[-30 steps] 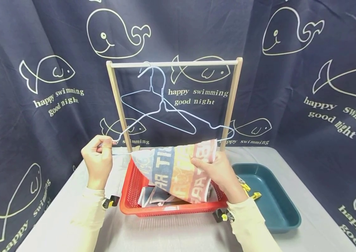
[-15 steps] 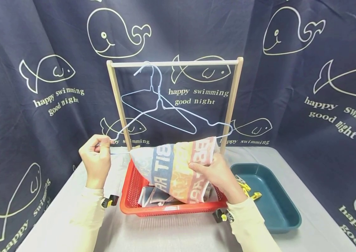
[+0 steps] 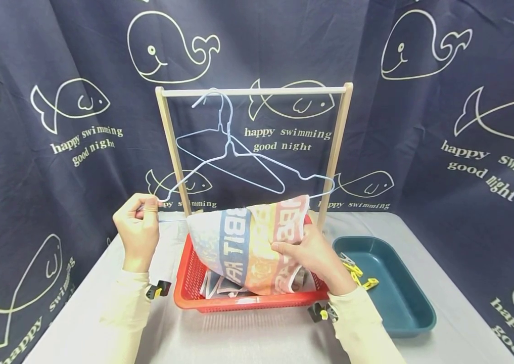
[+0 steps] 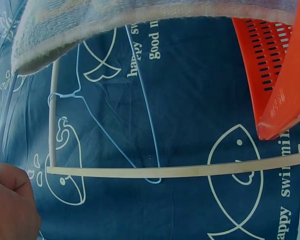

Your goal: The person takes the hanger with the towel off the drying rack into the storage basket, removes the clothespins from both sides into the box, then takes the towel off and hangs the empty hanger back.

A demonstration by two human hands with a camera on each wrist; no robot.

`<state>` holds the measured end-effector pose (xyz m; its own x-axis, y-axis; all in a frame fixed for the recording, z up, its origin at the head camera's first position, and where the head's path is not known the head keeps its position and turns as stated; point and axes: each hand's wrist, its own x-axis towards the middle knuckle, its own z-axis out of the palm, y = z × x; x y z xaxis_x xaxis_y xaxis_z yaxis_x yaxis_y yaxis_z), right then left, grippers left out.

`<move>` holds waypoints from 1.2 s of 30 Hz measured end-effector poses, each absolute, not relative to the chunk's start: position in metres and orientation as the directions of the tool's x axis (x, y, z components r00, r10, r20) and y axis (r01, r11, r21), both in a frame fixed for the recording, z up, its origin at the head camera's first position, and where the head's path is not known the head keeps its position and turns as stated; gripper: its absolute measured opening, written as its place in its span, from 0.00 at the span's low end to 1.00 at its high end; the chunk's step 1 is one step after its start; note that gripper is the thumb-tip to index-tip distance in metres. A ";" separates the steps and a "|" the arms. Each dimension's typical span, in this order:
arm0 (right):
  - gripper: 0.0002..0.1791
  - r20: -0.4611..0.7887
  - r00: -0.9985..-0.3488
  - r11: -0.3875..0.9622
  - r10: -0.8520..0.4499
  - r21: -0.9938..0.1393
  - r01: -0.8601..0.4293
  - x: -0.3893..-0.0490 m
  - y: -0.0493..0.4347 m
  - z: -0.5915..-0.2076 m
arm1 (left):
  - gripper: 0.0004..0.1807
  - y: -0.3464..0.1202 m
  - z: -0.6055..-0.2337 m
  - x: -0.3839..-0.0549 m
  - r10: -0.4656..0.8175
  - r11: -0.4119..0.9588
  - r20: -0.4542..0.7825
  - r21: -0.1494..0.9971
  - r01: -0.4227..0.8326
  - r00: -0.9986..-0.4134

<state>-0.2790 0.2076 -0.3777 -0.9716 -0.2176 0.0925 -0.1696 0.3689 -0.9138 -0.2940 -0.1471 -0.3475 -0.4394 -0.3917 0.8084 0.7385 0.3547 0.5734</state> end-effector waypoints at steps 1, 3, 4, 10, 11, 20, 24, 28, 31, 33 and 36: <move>0.19 0.094 -0.970 0.373 -0.223 -0.911 -0.174 -0.279 0.208 -0.378 | 0.13 -0.147 -0.347 -0.294 -0.392 0.355 0.808 0.574 0.738 -0.440; 0.19 0.094 -0.967 0.375 -0.236 -0.909 -0.180 -0.279 0.208 -0.379 | 0.13 -0.147 -0.347 -0.294 -0.390 0.352 0.807 0.575 0.739 -0.443; 0.19 0.099 -0.966 0.385 -0.239 -0.904 -0.187 -0.279 0.208 -0.379 | 0.13 -0.147 -0.347 -0.294 -0.391 0.352 0.808 0.574 0.739 -0.441; 0.18 0.120 -0.963 0.444 -0.241 -0.869 -0.220 -0.279 0.207 -0.380 | 0.13 -0.148 -0.347 -0.294 -0.397 0.359 0.813 0.565 0.743 -0.426; 0.19 0.122 -0.962 0.449 -0.243 -0.865 -0.223 -0.278 0.207 -0.379 | 0.13 -0.148 -0.347 -0.294 -0.397 0.360 0.813 0.565 0.742 -0.426; 0.20 0.120 -0.960 0.456 -0.252 -0.860 -0.227 -0.278 0.206 -0.380 | 0.13 -0.149 -0.346 -0.294 -0.393 0.358 0.810 0.571 0.738 -0.436; 0.21 0.122 -0.959 0.473 -0.254 -0.849 -0.234 -0.279 0.206 -0.380 | 0.13 -0.149 -0.346 -0.294 -0.389 0.367 0.813 0.569 0.736 -0.434; 0.22 0.115 -0.958 0.470 -0.264 -0.852 -0.232 -0.280 0.208 -0.380 | 0.13 -0.150 -0.346 -0.295 -0.388 0.363 0.811 0.571 0.737 -0.437; 0.23 0.111 -0.955 0.458 -0.276 -0.858 -0.232 -0.281 0.211 -0.380 | 0.13 -0.150 -0.346 -0.295 -0.385 0.355 0.811 0.572 0.740 -0.442; 0.23 0.112 -0.952 0.451 -0.283 -0.861 -0.235 -0.281 0.212 -0.379 | 0.13 -0.149 -0.346 -0.295 -0.383 0.356 0.812 0.570 0.740 -0.441; 0.23 0.114 -0.948 0.433 -0.298 -0.869 -0.240 -0.281 0.214 -0.380 | 0.13 -0.149 -0.346 -0.295 -0.382 0.357 0.812 0.570 0.740 -0.441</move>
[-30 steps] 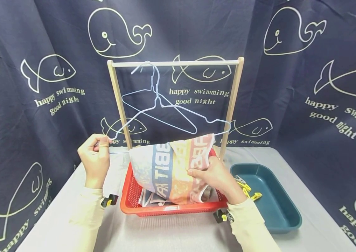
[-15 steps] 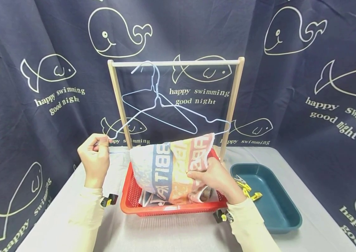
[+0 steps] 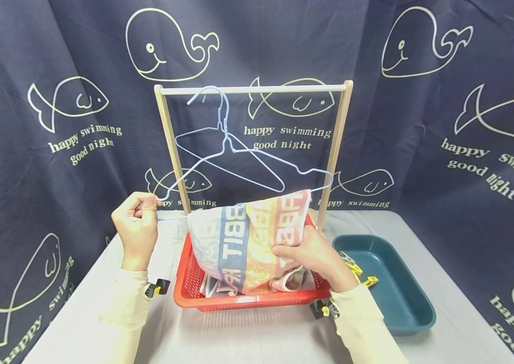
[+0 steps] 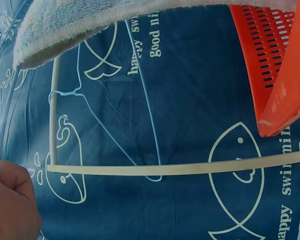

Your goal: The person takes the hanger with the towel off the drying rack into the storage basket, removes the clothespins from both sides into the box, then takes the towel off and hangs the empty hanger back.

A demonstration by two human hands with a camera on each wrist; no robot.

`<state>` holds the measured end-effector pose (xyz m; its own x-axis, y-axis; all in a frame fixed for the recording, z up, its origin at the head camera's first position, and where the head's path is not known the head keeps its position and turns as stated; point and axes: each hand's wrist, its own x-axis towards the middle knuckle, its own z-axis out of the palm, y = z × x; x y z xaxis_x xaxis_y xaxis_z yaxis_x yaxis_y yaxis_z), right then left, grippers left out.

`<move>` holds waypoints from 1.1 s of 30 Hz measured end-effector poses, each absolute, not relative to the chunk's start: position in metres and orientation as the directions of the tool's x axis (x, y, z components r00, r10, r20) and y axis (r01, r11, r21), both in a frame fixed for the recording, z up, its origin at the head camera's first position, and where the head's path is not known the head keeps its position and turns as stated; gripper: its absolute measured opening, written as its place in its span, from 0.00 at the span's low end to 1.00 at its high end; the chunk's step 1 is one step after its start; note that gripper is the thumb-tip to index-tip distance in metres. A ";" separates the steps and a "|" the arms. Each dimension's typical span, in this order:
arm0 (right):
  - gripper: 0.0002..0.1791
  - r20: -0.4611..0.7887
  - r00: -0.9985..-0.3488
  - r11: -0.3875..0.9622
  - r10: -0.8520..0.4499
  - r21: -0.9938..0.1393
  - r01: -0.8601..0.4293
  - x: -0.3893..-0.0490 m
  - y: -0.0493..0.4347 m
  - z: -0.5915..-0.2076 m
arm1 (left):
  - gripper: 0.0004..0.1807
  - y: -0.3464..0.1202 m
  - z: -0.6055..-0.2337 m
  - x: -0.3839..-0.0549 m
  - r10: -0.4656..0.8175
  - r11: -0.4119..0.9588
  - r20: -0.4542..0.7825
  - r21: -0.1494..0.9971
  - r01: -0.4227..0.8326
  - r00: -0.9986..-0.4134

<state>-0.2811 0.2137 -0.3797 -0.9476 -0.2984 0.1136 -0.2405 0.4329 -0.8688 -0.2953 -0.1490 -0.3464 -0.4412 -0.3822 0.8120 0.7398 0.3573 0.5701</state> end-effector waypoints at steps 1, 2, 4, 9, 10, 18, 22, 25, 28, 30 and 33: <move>0.23 0.109 -0.947 0.419 -0.301 -0.877 -0.234 -0.281 0.214 -0.380 | 0.13 -0.149 -0.347 -0.295 -0.384 0.358 0.811 0.571 0.739 -0.441; 0.23 0.107 -0.947 0.408 -0.304 -0.883 -0.231 -0.281 0.214 -0.380 | 0.13 -0.149 -0.347 -0.296 -0.383 0.357 0.811 0.571 0.739 -0.442; 0.23 0.099 -0.944 0.374 -0.315 -0.901 -0.219 -0.281 0.215 -0.381 | 0.13 -0.148 -0.347 -0.296 -0.383 0.353 0.809 0.574 0.739 -0.446; 0.25 0.117 -0.934 0.330 -0.339 -0.914 -0.234 -0.282 0.217 -0.380 | 0.13 -0.148 -0.347 -0.295 -0.380 0.346 0.806 0.578 0.739 -0.453; 0.25 0.120 -0.933 0.330 -0.340 -0.913 -0.238 -0.283 0.218 -0.379 | 0.13 -0.148 -0.347 -0.295 -0.378 0.345 0.807 0.578 0.740 -0.454; 0.25 0.105 -0.949 0.364 -0.297 -0.906 -0.214 -0.281 0.225 -0.372 | 0.12 -0.148 -0.347 -0.295 -0.374 0.357 0.809 0.577 0.735 -0.453; 0.25 0.122 -0.954 0.368 -0.272 -0.903 -0.220 -0.281 0.228 -0.370 | 0.13 -0.147 -0.348 -0.294 -0.375 0.354 0.807 0.580 0.734 -0.457; 0.24 0.140 -0.953 0.346 -0.267 -0.909 -0.231 -0.280 0.231 -0.369 | 0.13 -0.147 -0.349 -0.294 -0.373 0.349 0.804 0.584 0.733 -0.463; 0.22 0.154 -0.954 0.316 -0.258 -0.919 -0.233 -0.280 0.232 -0.367 | 0.12 -0.145 -0.349 -0.293 -0.374 0.343 0.802 0.587 0.734 -0.466; 0.21 0.170 -0.953 0.271 -0.251 -0.933 -0.238 -0.279 0.233 -0.366 | 0.12 -0.143 -0.348 -0.292 -0.369 0.340 0.804 0.583 0.737 -0.466; 0.16 0.212 -0.948 0.157 -0.236 -0.955 -0.252 -0.281 0.233 -0.365 | 0.12 -0.140 -0.348 -0.291 -0.360 0.333 0.809 0.577 0.745 -0.466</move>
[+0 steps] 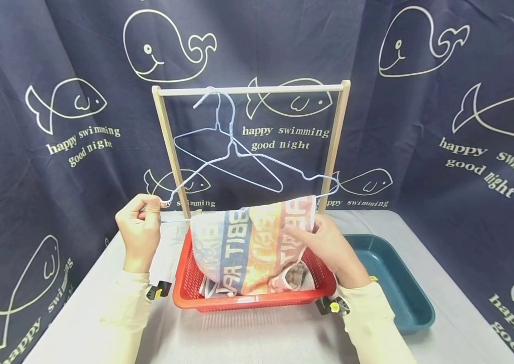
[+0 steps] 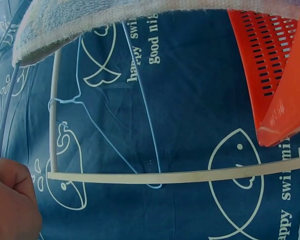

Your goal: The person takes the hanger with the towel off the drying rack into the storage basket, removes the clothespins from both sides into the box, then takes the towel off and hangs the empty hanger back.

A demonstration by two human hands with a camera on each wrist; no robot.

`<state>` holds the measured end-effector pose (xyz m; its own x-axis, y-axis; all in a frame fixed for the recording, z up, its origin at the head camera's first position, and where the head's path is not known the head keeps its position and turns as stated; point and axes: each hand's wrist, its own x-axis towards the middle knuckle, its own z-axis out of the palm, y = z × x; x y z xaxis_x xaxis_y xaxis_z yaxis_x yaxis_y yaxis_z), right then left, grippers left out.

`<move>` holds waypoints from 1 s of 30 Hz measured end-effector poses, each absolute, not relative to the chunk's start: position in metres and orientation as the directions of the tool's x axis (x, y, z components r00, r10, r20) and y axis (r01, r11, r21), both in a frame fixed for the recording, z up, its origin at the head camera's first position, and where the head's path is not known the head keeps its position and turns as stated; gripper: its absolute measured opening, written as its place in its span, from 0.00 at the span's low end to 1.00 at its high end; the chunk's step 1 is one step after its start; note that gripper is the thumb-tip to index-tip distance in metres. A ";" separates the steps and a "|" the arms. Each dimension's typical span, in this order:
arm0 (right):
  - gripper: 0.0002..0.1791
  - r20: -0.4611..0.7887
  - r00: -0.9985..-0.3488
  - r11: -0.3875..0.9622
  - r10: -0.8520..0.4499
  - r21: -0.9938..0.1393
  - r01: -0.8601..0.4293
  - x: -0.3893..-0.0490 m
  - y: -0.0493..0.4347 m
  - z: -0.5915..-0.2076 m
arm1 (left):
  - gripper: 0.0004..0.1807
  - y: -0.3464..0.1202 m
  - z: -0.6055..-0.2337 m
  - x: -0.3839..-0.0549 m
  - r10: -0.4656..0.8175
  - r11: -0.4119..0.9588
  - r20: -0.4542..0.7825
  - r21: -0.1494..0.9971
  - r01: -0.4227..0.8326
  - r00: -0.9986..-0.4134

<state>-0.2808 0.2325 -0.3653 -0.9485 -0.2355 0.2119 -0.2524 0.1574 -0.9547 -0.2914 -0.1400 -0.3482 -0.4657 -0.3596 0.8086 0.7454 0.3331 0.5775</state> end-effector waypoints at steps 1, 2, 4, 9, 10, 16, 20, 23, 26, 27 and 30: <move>0.13 0.230 -0.945 0.109 -0.233 -0.959 -0.260 -0.281 0.232 -0.365 | 0.12 -0.139 -0.348 -0.291 -0.356 0.333 0.810 0.576 0.747 -0.466; 0.10 0.243 -0.943 0.066 -0.225 -0.962 -0.264 -0.282 0.232 -0.365 | 0.13 -0.139 -0.348 -0.291 -0.352 0.331 0.812 0.574 0.749 -0.466; 0.06 0.264 -0.943 -0.009 -0.203 -0.963 -0.268 -0.283 0.231 -0.365 | 0.13 -0.138 -0.348 -0.291 -0.348 0.329 0.814 0.571 0.752 -0.466; 0.07 0.272 -0.949 -0.103 -0.156 -0.960 -0.259 -0.284 0.230 -0.365 | 0.12 -0.137 -0.350 -0.293 -0.330 0.338 0.823 0.561 0.756 -0.462; 0.07 0.274 -0.950 -0.109 -0.150 -0.960 -0.260 -0.284 0.230 -0.365 | 0.12 -0.137 -0.350 -0.293 -0.327 0.340 0.825 0.558 0.757 -0.462; 0.08 0.279 -0.951 -0.128 -0.130 -0.956 -0.263 -0.285 0.228 -0.366 | 0.11 -0.137 -0.352 -0.293 -0.334 0.354 0.821 0.564 0.746 -0.463; 0.08 0.277 -0.951 -0.134 -0.136 -0.957 -0.259 -0.284 0.229 -0.366 | 0.10 -0.137 -0.353 -0.294 -0.337 0.368 0.822 0.564 0.740 -0.459; 0.08 0.282 -0.950 -0.132 -0.136 -0.955 -0.265 -0.284 0.229 -0.367 | 0.10 -0.137 -0.353 -0.294 -0.337 0.364 0.822 0.564 0.741 -0.460; 0.07 0.295 -0.946 -0.118 -0.132 -0.953 -0.280 -0.285 0.229 -0.368 | 0.11 -0.137 -0.352 -0.294 -0.336 0.354 0.820 0.566 0.744 -0.464; 0.07 0.297 -0.946 -0.113 -0.132 -0.952 -0.284 -0.285 0.228 -0.369 | 0.11 -0.137 -0.352 -0.294 -0.335 0.352 0.820 0.566 0.745 -0.464; 0.07 0.303 -0.944 -0.100 -0.131 -0.951 -0.291 -0.285 0.227 -0.370 | 0.11 -0.137 -0.352 -0.292 -0.328 0.343 0.822 0.562 0.752 -0.464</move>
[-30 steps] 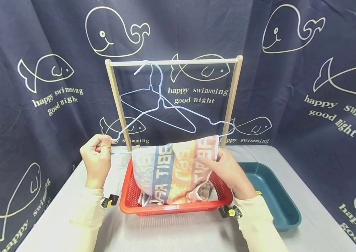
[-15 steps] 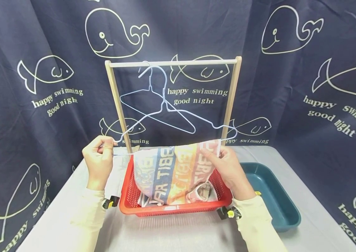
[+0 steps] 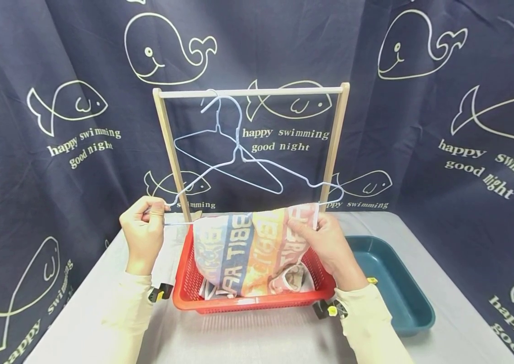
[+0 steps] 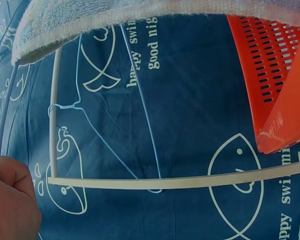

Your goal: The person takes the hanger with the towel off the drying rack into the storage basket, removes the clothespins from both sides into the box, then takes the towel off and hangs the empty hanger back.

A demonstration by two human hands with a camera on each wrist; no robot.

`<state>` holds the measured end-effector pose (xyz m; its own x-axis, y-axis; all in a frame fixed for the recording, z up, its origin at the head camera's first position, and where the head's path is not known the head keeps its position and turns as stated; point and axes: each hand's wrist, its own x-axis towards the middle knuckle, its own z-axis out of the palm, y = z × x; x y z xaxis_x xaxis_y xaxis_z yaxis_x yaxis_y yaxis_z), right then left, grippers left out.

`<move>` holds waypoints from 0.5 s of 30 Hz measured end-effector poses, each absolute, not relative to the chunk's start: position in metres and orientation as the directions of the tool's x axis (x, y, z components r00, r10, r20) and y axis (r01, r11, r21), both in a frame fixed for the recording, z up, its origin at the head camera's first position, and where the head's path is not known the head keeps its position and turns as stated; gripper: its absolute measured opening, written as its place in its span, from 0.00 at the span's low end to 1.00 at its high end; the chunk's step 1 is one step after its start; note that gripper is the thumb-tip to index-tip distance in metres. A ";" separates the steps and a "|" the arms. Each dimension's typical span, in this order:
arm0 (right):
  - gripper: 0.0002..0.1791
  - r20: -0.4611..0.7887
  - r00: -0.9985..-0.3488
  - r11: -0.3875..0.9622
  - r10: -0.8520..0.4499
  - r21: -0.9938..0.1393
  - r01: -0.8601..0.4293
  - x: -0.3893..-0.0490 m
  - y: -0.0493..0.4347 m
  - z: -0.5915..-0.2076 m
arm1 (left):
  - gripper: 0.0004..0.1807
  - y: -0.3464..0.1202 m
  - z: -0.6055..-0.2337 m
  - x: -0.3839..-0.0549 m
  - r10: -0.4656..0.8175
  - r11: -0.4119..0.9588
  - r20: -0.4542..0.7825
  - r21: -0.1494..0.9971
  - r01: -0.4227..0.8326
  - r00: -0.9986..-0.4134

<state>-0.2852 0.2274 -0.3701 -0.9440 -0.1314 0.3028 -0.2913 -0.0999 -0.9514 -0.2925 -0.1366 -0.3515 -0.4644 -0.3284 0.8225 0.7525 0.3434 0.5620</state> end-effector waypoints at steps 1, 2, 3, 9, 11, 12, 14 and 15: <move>0.07 0.302 -0.944 -0.096 -0.131 -0.952 -0.291 -0.285 0.227 -0.370 | 0.11 -0.137 -0.351 -0.292 -0.326 0.343 0.824 0.560 0.754 -0.464; 0.07 0.300 -0.945 -0.093 -0.129 -0.952 -0.290 -0.285 0.227 -0.370 | 0.12 -0.137 -0.351 -0.292 -0.324 0.343 0.824 0.560 0.754 -0.464; 0.07 0.298 -0.946 -0.088 -0.129 -0.954 -0.288 -0.284 0.226 -0.370 | 0.12 -0.137 -0.351 -0.292 -0.324 0.343 0.825 0.559 0.755 -0.463; 0.06 0.267 -0.958 -0.042 -0.107 -0.964 -0.264 -0.283 0.225 -0.370 | 0.12 -0.138 -0.351 -0.293 -0.327 0.342 0.823 0.561 0.754 -0.464; 0.06 0.263 -0.959 -0.033 -0.104 -0.965 -0.261 -0.284 0.225 -0.371 | 0.11 -0.138 -0.351 -0.293 -0.332 0.345 0.824 0.559 0.754 -0.459; 0.06 0.261 -0.959 -0.031 -0.106 -0.965 -0.260 -0.284 0.225 -0.371 | 0.12 -0.138 -0.351 -0.293 -0.335 0.347 0.825 0.557 0.755 -0.455; 0.06 0.259 -0.960 -0.024 -0.109 -0.966 -0.258 -0.284 0.224 -0.371 | 0.12 -0.138 -0.351 -0.293 -0.341 0.353 0.827 0.553 0.755 -0.447; 0.06 0.259 -0.959 -0.018 -0.113 -0.966 -0.259 -0.284 0.223 -0.372 | 0.12 -0.138 -0.351 -0.293 -0.344 0.356 0.828 0.551 0.755 -0.442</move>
<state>-0.2839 0.2235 -0.3716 -0.9593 -0.1127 0.2590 -0.2587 -0.0177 -0.9658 -0.2929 -0.1384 -0.3509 -0.4419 -0.3442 0.8284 0.7551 0.3557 0.5507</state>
